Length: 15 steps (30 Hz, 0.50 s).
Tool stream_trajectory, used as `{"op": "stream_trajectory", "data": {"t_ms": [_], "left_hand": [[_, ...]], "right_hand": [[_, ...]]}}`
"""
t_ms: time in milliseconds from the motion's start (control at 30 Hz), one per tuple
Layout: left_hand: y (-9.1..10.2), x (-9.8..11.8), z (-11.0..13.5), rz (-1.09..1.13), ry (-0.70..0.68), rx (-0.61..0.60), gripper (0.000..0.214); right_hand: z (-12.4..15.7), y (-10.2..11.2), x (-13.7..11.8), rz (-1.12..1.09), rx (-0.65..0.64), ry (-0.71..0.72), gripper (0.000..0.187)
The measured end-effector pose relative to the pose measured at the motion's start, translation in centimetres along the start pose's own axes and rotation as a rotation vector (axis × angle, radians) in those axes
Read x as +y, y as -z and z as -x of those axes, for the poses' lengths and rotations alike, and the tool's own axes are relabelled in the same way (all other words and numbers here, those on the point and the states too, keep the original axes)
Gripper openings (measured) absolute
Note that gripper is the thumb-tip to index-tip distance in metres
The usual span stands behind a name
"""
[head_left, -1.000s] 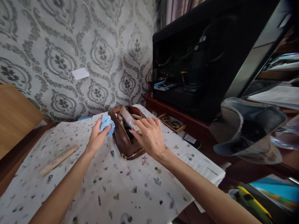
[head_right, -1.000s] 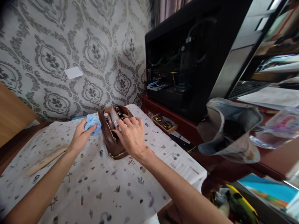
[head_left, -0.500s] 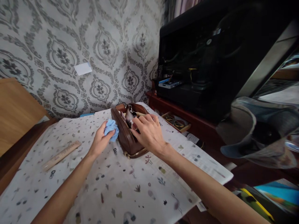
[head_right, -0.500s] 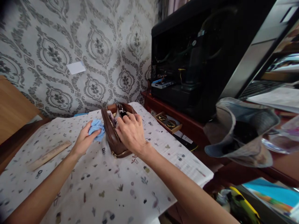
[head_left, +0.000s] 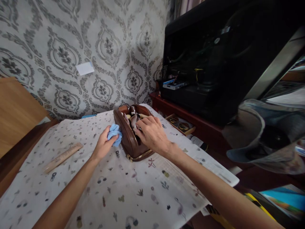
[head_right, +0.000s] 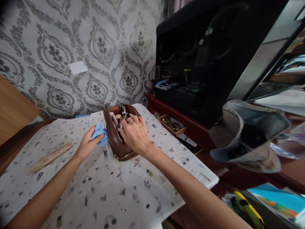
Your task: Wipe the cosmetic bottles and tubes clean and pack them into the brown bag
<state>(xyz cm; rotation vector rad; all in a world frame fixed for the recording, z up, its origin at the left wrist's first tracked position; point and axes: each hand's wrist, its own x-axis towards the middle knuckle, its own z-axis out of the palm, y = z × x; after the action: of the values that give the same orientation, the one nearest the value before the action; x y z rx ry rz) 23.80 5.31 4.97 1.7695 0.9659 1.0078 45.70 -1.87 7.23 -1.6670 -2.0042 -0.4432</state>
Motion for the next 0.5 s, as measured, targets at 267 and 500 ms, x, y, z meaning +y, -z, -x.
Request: {"op": "stream_trajectory", "data": {"t_ms": [267,500], "left_hand": [[-0.5,-0.4,0.4,0.034,0.027,-0.018,0.034],[-0.5,-0.8,0.7,0.045,0.067,-0.049,0.038]], "right_hand": [[-1.8,1.7,-0.8,0.072,-0.239,-0.01,0.017],[-1.7,1.7,-0.9,0.04,-0.278,-0.026,0.02]]}}
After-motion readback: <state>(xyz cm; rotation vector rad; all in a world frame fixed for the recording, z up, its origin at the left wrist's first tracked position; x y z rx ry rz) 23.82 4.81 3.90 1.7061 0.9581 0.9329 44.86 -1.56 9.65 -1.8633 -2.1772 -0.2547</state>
